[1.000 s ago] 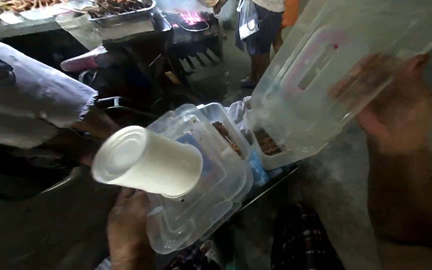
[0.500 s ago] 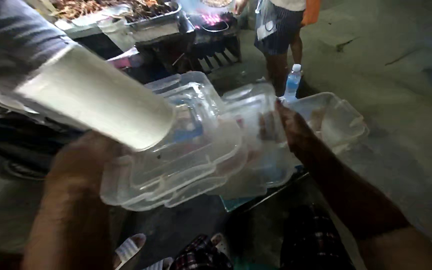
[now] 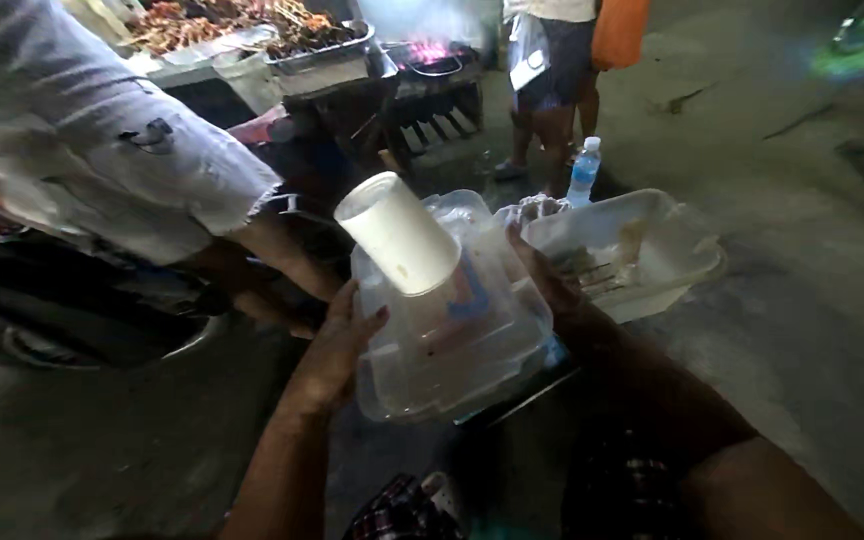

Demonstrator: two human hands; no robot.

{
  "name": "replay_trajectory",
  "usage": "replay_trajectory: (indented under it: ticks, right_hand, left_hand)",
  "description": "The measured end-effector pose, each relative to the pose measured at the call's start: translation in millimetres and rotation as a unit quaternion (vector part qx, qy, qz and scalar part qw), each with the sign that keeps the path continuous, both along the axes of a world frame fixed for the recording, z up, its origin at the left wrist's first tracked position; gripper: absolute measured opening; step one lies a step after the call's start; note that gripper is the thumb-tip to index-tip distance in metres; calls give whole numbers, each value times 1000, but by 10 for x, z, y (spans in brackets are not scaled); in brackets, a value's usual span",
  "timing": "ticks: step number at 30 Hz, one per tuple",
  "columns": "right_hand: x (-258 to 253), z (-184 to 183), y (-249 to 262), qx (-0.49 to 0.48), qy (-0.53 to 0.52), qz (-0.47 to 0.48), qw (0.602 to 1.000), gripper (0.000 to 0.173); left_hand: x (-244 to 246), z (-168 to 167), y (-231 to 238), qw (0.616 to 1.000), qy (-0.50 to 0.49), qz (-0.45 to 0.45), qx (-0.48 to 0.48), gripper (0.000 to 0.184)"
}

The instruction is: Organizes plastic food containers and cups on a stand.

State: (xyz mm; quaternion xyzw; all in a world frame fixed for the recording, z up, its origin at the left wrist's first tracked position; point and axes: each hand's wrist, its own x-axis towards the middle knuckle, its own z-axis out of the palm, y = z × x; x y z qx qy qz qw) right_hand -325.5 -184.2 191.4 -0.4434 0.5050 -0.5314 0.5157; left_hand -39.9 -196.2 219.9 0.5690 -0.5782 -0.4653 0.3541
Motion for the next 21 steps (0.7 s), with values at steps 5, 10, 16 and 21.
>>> replay_trajectory:
  ticks: [5, 10, 16, 21]
  right_hand:
    - [47, 89, -1, -6, 140, -35, 990, 49]
    - [-1059, 129, 33, -108, 497, -236, 828, 68]
    - [-2430, -85, 336, 267, 431, -251, 824, 59]
    - [-2214, -269, 907, 189, 342, -283, 876, 38]
  left_hand:
    - [14, -136, 196, 998, 32, 27, -54, 83]
    - [210, -147, 422, 997, 11, 40, -69, 81]
    - [263, -148, 554, 995, 16, 66, -70, 82]
    - [228, -170, 560, 995, 20, 65, -77, 76]
